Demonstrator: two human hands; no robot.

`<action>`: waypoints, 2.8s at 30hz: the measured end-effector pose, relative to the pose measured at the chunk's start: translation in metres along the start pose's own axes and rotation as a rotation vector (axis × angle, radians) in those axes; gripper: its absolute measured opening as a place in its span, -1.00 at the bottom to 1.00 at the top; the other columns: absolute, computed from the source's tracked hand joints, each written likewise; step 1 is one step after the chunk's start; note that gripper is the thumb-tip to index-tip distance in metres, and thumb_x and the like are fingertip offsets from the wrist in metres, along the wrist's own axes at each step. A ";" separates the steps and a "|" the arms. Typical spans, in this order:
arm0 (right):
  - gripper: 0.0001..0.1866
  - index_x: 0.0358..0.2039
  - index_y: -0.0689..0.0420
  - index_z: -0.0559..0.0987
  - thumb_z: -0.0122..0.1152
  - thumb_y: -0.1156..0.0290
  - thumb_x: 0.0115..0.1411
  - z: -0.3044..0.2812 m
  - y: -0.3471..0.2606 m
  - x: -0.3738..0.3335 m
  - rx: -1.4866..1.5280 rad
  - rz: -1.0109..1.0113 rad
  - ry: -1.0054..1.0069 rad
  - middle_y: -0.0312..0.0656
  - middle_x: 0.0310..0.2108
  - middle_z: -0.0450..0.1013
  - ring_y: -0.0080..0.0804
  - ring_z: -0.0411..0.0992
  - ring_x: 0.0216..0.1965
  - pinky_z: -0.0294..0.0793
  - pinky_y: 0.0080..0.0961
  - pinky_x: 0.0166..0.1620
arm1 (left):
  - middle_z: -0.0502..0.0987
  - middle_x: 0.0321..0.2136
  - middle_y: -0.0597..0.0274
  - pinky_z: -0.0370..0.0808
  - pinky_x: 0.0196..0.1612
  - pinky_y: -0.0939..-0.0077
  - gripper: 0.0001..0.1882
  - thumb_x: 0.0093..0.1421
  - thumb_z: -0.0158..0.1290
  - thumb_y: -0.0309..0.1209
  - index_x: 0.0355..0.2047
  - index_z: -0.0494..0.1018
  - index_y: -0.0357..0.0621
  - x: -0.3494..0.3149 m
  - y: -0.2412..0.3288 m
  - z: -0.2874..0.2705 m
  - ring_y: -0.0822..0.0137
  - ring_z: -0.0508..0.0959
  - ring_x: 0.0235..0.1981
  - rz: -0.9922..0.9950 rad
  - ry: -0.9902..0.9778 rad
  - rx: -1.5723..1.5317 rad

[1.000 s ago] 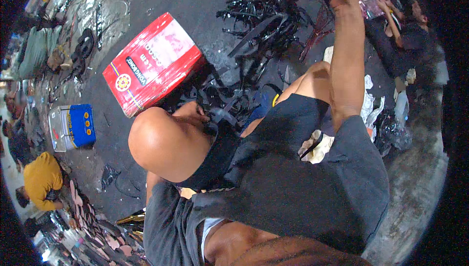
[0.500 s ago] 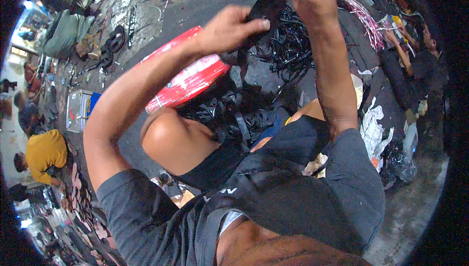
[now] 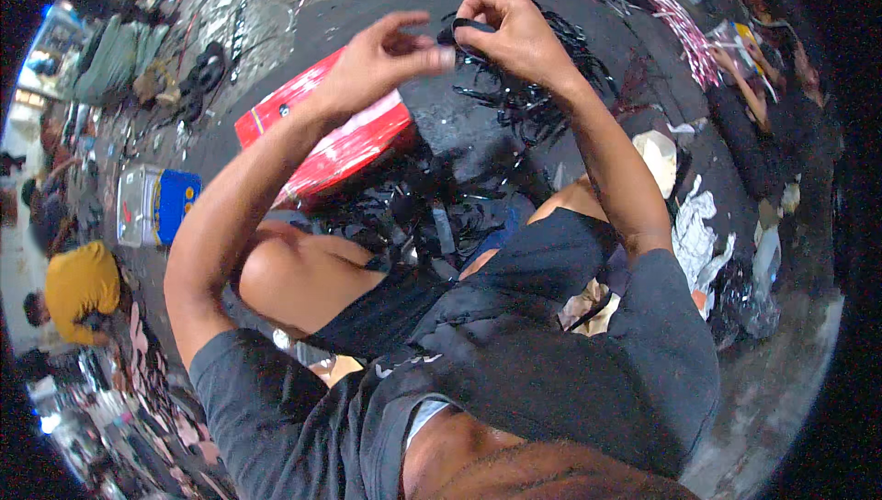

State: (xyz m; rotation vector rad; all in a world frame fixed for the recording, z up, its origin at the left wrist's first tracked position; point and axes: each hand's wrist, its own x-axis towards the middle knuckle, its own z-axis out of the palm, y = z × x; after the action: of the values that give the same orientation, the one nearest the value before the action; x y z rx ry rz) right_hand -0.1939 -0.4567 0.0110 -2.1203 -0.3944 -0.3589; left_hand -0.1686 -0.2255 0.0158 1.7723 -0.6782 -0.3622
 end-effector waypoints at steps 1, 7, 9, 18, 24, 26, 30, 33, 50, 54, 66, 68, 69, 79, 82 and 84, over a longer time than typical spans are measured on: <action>-0.72 -0.36 0.19 0.61 0.36 0.27 -0.01 0.008 -0.019 -0.001 -0.050 0.016 -0.028 -0.15 -0.48 0.56 -0.33 0.53 -0.46 0.51 -0.38 -0.29 | 0.59 -0.14 0.06 0.48 -0.01 0.42 -0.26 0.08 0.32 -0.14 0.19 0.33 -0.23 0.001 0.002 -0.005 0.33 0.56 -0.08 -0.028 -0.017 -0.022; -0.71 -0.32 0.17 0.66 0.37 0.22 0.03 0.037 -0.032 0.019 -0.150 -0.107 -0.131 -0.06 -0.42 0.60 -0.23 0.60 -0.37 0.55 -0.33 -0.24 | 0.53 -0.44 0.37 0.50 -0.32 0.61 -0.67 0.12 0.06 -0.56 -0.07 0.50 -0.23 -0.016 -0.010 -0.032 0.54 0.52 -0.44 -0.192 -0.027 0.068; -0.72 -0.36 0.18 0.64 0.37 0.20 0.09 0.038 -0.020 0.029 -0.098 -0.066 -0.253 -0.24 -0.53 0.51 -0.45 0.48 -0.46 0.45 -0.49 -0.35 | 0.49 -0.49 0.40 0.35 -0.46 0.66 -0.77 0.18 0.12 -0.43 -0.15 0.53 -0.20 -0.025 -0.028 -0.059 0.59 0.41 -0.53 -0.187 -0.033 0.219; -0.73 -0.45 0.10 0.61 0.34 0.16 0.18 0.066 0.026 0.068 0.134 0.254 -0.747 -0.46 -0.60 0.41 -0.79 0.26 -0.59 0.17 -0.72 -0.53 | 0.33 -0.65 0.57 0.08 -0.60 0.64 -0.80 0.24 0.16 -0.22 -0.42 0.56 -0.06 -0.137 -0.086 -0.205 0.67 0.23 -0.64 -0.480 0.199 0.245; -0.76 -0.35 0.11 0.66 0.29 0.18 0.22 0.129 0.096 0.090 0.232 0.292 -0.812 -0.43 -0.56 0.49 -0.74 0.32 -0.57 0.27 -0.69 -0.51 | 0.33 -0.70 0.54 0.13 -0.61 0.61 -0.88 0.14 0.18 -0.26 -0.45 0.54 0.02 -0.232 -0.182 -0.283 0.58 0.29 -0.68 -0.724 0.375 0.199; -0.72 -0.31 0.12 0.68 0.29 0.15 0.22 0.163 0.110 0.095 0.246 0.284 -0.810 -0.42 -0.53 0.53 -0.70 0.40 -0.54 0.37 -0.64 -0.49 | 0.44 -0.62 0.42 0.27 -0.52 0.56 -0.86 0.10 0.19 -0.25 -0.39 0.57 0.02 -0.238 -0.198 -0.290 0.46 0.42 -0.59 -0.840 0.316 0.441; -0.74 -0.30 0.07 0.70 0.25 0.17 0.15 0.204 0.130 0.087 -0.166 0.058 -0.627 -0.18 -0.44 0.61 -0.32 0.56 -0.46 0.55 -0.34 -0.29 | 0.40 0.13 -0.06 0.36 0.12 0.00 -0.53 -0.01 0.23 -0.23 -0.04 0.56 0.04 -0.177 -0.188 -0.222 -0.08 0.38 0.16 -0.784 0.462 1.752; -0.75 -0.31 0.03 0.71 0.21 0.19 0.12 0.221 0.110 0.081 -0.323 -0.025 -0.496 -0.07 -0.31 0.61 -0.07 0.57 -0.27 0.53 -0.16 -0.12 | 0.46 0.06 0.01 0.44 0.09 0.16 -0.51 0.02 0.21 -0.33 0.03 0.51 0.00 -0.108 -0.212 -0.177 0.04 0.47 0.07 -0.048 0.820 1.185; -0.80 -0.24 0.05 0.65 0.31 0.29 0.14 0.203 0.127 0.051 -0.459 -0.381 -0.200 -0.26 -0.31 0.50 -0.30 0.55 -0.32 0.54 -0.38 -0.27 | 0.58 -0.38 0.14 0.55 -0.26 0.37 -0.84 0.05 0.27 -0.42 -0.33 0.62 -0.17 0.002 -0.257 -0.027 0.18 0.62 -0.34 0.178 0.669 0.344; -0.80 -0.20 0.03 0.67 0.32 0.33 0.15 0.200 0.135 0.049 -0.444 -0.411 -0.221 -0.28 -0.27 0.49 -0.37 0.54 -0.35 0.55 -0.42 -0.28 | 0.57 -0.38 0.15 0.55 -0.25 0.38 -0.84 0.05 0.28 -0.43 -0.34 0.63 -0.18 0.002 -0.260 -0.026 0.21 0.61 -0.35 0.172 0.657 0.410; -0.78 -0.23 0.04 0.72 0.42 0.38 0.07 0.200 0.155 0.053 -0.169 -0.317 -0.190 -0.26 -0.24 0.43 -0.48 0.44 -0.37 0.44 -0.55 -0.31 | 0.57 -0.42 0.18 0.53 -0.31 0.41 -0.85 0.01 0.30 -0.41 -0.39 0.64 -0.16 0.004 -0.261 -0.031 0.26 0.60 -0.41 0.150 0.644 0.329; -0.80 -0.26 0.05 0.72 0.42 0.36 0.07 0.203 0.154 0.050 -0.136 -0.298 -0.158 -0.25 -0.27 0.44 -0.43 0.46 -0.35 0.46 -0.52 -0.30 | 0.57 -0.43 0.18 0.53 -0.33 0.42 -0.86 0.01 0.30 -0.42 -0.40 0.64 -0.16 0.005 -0.260 -0.031 0.26 0.60 -0.43 0.164 0.655 0.342; -0.81 -0.28 0.05 0.72 0.42 0.34 0.07 0.205 0.157 0.049 -0.116 -0.282 -0.148 -0.22 -0.28 0.44 -0.38 0.47 -0.34 0.48 -0.48 -0.28 | 0.57 -0.43 0.17 0.53 -0.33 0.42 -0.87 0.01 0.29 -0.42 -0.41 0.64 -0.16 0.005 -0.260 -0.031 0.26 0.60 -0.43 0.143 0.659 0.341; -0.73 -0.23 0.13 0.60 0.41 0.47 0.02 0.235 0.154 0.043 0.661 0.275 0.048 -0.40 -0.47 0.38 -0.68 0.41 -0.32 0.46 -0.61 -0.31 | 0.60 -0.46 0.12 0.53 -0.29 0.43 -0.89 0.03 0.26 -0.41 -0.43 0.65 -0.16 0.007 -0.254 -0.032 0.26 0.61 -0.41 0.016 0.657 0.354; -0.63 -0.16 0.11 0.52 0.44 0.46 0.01 0.238 0.173 0.049 0.344 0.128 -0.045 -0.43 -0.49 0.34 -0.71 0.41 -0.34 0.46 -0.64 -0.32 | 0.59 -0.47 0.10 0.53 -0.29 0.33 -0.88 0.01 0.22 -0.39 -0.47 0.64 -0.17 0.012 -0.251 -0.035 0.17 0.61 -0.43 -0.013 0.636 0.393; -0.69 -0.24 0.12 0.51 0.45 0.39 0.06 0.235 0.171 0.048 0.398 0.226 -0.029 -0.41 -0.51 0.35 -0.68 0.35 -0.45 0.43 -0.65 -0.32 | 0.59 -0.47 0.09 0.53 -0.29 0.28 -0.86 0.00 0.20 -0.37 -0.49 0.64 -0.18 0.014 -0.249 -0.039 0.13 0.60 -0.44 -0.032 0.590 0.415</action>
State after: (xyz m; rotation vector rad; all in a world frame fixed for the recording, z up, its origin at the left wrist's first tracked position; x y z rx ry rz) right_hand -0.0563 -0.3428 -0.2231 -1.7581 -0.2169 -0.1059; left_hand -0.0703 -0.1575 -0.2064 2.1433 -0.3087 0.3033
